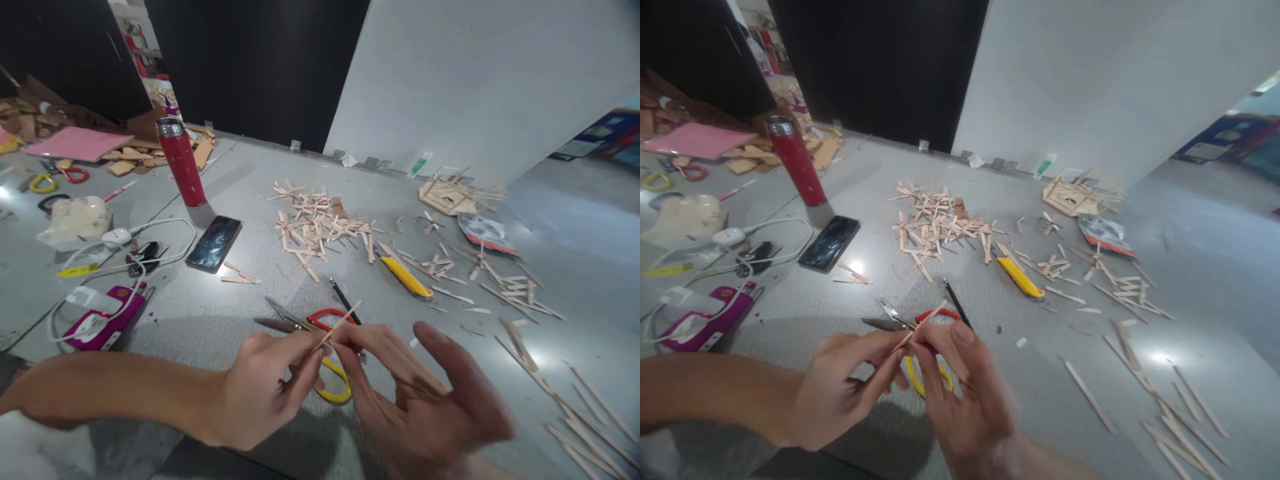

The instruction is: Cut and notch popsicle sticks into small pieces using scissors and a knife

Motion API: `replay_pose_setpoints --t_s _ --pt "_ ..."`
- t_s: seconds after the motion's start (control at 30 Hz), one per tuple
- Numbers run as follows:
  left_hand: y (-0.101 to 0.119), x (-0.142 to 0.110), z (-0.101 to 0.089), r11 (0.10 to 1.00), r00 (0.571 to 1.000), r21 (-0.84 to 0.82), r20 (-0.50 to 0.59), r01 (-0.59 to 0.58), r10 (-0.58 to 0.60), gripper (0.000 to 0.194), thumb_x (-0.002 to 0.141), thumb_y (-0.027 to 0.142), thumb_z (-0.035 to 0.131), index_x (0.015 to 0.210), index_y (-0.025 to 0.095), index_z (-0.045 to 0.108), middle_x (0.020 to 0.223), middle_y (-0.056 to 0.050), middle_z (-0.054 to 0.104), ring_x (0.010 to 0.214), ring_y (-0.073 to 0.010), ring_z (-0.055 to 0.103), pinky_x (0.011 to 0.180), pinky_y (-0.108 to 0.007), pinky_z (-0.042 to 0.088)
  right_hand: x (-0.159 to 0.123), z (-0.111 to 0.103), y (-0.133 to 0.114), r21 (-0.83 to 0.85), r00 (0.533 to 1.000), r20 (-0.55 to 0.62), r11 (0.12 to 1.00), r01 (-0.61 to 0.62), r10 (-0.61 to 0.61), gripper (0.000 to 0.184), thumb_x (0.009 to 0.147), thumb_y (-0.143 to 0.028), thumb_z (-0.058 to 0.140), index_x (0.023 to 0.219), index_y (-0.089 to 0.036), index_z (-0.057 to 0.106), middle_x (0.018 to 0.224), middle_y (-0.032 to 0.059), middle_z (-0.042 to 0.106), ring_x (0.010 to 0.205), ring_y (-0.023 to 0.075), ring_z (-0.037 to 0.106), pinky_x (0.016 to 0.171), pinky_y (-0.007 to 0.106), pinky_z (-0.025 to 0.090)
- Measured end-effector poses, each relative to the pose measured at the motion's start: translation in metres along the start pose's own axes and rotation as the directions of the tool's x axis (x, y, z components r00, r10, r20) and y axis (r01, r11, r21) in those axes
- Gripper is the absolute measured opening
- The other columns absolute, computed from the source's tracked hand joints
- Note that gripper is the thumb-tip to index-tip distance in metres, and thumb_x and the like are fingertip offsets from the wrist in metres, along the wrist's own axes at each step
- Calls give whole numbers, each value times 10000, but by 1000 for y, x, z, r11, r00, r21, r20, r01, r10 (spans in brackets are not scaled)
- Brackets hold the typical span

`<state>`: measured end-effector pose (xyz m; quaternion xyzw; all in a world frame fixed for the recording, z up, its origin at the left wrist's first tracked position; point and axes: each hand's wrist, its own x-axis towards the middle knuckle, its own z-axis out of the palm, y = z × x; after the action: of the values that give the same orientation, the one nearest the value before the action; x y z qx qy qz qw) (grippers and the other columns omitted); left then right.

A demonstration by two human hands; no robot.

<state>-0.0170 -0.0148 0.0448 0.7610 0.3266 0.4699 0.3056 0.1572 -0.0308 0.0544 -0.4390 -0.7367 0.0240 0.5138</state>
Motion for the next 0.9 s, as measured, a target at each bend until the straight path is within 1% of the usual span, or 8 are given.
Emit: replay_pose_setpoints --t_s 0.07,0.13,0.27,0.37,0.53,0.7,0.77,0.9 --pt "-1 0 0 1000 1000 1 -6 0 0 122 974 79 558 992 135 665 622 8 725 463 -72 662 508 -93 500 0 -1 3 -24 999 -46 999 28 -29 777 905 -32 711 1569 -311 420 842 7 791 630 201 758 627 322 682" --pt "0 1 0 1000 1000 -2 -2 12 -12 127 979 80 549 989 136 662 621 7 726 464 -70 661 486 -89 482 0 1 5 -11 999 -36 999 36 -36 804 909 -49 713 1593 -293 368 842 3 793 668 190 769 674 323 684" --pt "1 2 0 999 999 -23 25 46 -45 134 982 75 536 998 127 658 636 -6 733 475 -71 670 410 -73 416 -3 6 6 45 998 -59 999 -30 33 709 900 -26 699 1512 -257 427 844 1 776 744 179 778 742 326 671" --pt "0 1 1 999 999 -28 24 29 -28 136 978 70 539 1019 121 658 649 -13 739 501 -80 693 437 -74 450 -4 7 6 67 998 -34 997 -50 52 699 894 1 676 1488 -247 404 854 2 764 767 172 779 754 316 664" --pt "-3 -2 3 1000 1000 -22 -6 -14 14 170 975 58 553 1087 124 663 651 0 739 495 -77 691 482 -80 491 -1 0 8 -80 1000 16 997 13 -11 419 928 -54 681 1290 -201 530 869 26 761 813 162 791 826 280 660" --pt "-5 -2 4 999 1000 -33 14 5 -4 176 982 80 541 1079 135 678 645 2 737 493 -85 692 489 -100 513 4 -2 3 -83 999 31 996 11 -8 283 945 -39 657 1164 -204 588 800 -2 749 699 121 773 711 191 658" --pt "-4 -2 4 999 999 -39 24 32 -31 182 981 88 538 1077 143 683 645 3 738 486 -84 684 454 -98 490 5 -1 1 -75 1000 21 997 9 -8 239 959 -52 642 1131 -213 607 790 5 751 697 130 773 660 192 659" --pt "-1 -3 3 996 997 -45 22 72 -71 165 984 112 541 1055 144 686 640 -2 742 476 -85 681 418 -95 468 6 -1 -1 -77 1000 5 997 10 -10 250 933 -66 676 1118 -227 628 758 0 749 629 150 753 590 233 661"
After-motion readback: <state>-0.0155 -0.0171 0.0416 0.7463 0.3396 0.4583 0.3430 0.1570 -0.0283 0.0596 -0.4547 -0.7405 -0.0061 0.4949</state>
